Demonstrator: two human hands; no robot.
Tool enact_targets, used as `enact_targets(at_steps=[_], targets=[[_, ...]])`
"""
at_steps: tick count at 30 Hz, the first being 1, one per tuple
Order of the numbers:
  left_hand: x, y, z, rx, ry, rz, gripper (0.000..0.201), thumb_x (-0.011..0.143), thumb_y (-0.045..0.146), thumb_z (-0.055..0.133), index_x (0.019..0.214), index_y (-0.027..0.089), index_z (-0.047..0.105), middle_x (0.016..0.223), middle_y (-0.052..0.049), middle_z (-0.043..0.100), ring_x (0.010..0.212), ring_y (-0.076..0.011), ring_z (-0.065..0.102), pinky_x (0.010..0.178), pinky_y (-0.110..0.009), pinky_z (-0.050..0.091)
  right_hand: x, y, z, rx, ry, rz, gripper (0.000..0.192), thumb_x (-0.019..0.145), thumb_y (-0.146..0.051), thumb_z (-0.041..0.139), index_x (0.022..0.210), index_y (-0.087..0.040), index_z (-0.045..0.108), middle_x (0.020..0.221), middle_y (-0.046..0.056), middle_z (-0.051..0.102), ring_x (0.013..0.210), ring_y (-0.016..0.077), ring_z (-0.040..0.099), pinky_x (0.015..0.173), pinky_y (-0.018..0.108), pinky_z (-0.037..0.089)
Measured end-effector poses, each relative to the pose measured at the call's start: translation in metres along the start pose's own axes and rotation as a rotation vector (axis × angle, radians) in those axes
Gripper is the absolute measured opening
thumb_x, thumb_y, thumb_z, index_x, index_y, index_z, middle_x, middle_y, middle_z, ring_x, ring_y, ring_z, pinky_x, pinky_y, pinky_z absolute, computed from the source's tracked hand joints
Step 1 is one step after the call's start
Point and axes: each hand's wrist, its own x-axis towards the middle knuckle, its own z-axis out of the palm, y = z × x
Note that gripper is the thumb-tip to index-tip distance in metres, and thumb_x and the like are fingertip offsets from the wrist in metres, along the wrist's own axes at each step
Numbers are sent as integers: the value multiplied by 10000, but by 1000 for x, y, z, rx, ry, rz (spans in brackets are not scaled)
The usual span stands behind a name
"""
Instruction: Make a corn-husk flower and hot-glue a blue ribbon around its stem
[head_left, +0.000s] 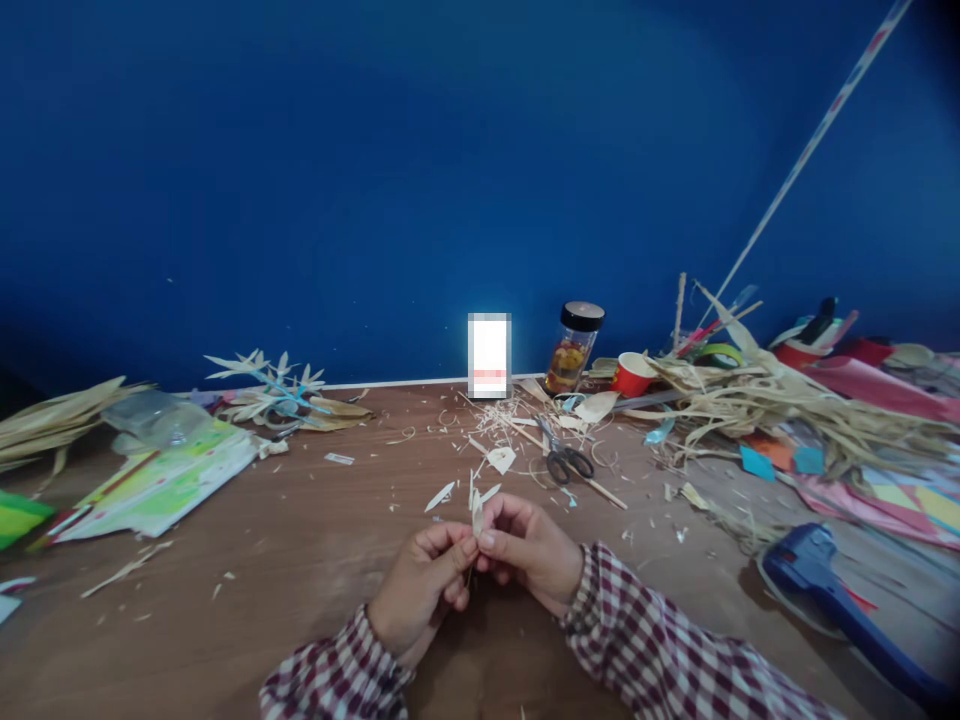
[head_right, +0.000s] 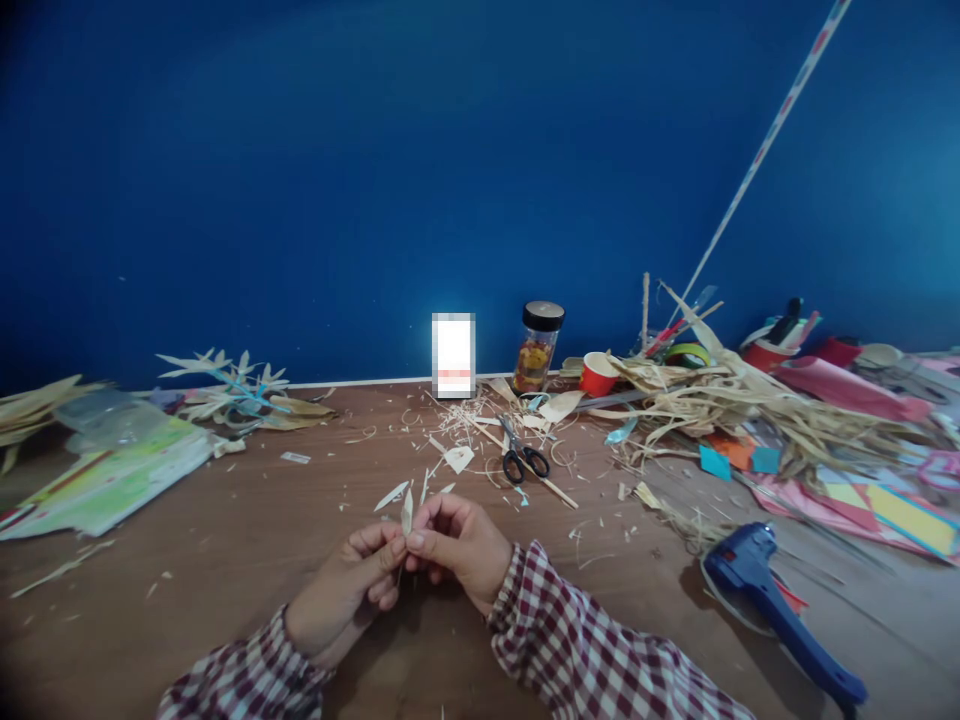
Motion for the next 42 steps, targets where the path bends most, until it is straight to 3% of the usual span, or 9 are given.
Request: enact_targets(at_steps=[10, 15, 20, 23, 35, 39, 42], targets=[[1, 0, 6, -124, 32, 19, 159, 669, 261, 656, 618, 121, 601, 481, 54, 502, 335, 9, 304, 348, -133, 311, 4, 1, 4, -27, 70, -72, 194, 717, -305, 617, 775, -160, 502, 561, -43, 552, 456, 42, 467, 407, 132, 332], [2, 4, 3, -172, 66, 7, 111, 680, 209, 651, 754, 134, 617, 633, 37, 548, 412, 7, 397, 415, -127, 392, 2, -4, 5, -192, 132, -219, 187, 769, -298, 553, 887, -155, 527, 665, -2, 592, 564, 73, 513, 466, 163, 374], [2, 4, 1, -181, 67, -21, 117, 663, 198, 665, 737, 134, 600, 612, 45, 524, 418, 4, 398, 432, -134, 421, 0, -4, 7, -366, 188, -270, 145, 760, -247, 564, 872, -157, 549, 683, 4, 605, 628, 100, 549, 583, 217, 433], [2, 1, 1, -150, 73, -4, 124, 676, 210, 652, 762, 140, 597, 614, 44, 530, 424, 0, 404, 445, -140, 421, -1, -3, 8, -407, 216, -265, 140, 751, -241, 568, 863, -157, 563, 685, 8, 611, 645, 117, 565, 633, 250, 452], [7, -9, -9, 217, 200, 190, 163, 690, 274, 627, 779, 145, 579, 628, 27, 568, 505, -57, 505, 510, -181, 418, -1, 1, 10, -522, 321, -230, 136, 726, -276, 585, 782, -152, 589, 687, 1, 588, 624, 112, 517, 584, 226, 422], [7, -9, -7, 209, 216, 184, 166, 688, 274, 631, 777, 143, 582, 637, 25, 571, 502, -57, 507, 499, -178, 422, -1, 2, 10, -612, 380, -258, 130, 734, -282, 576, 748, -154, 597, 675, 3, 584, 608, 111, 503, 572, 227, 411], [5, -6, -4, 77, 189, 143, 151, 690, 252, 636, 781, 138, 596, 603, 35, 544, 477, -36, 471, 489, -161, 417, -2, 3, 12, -544, 347, -250, 141, 729, -266, 582, 821, -159, 580, 719, 12, 598, 632, 118, 529, 588, 233, 429]])
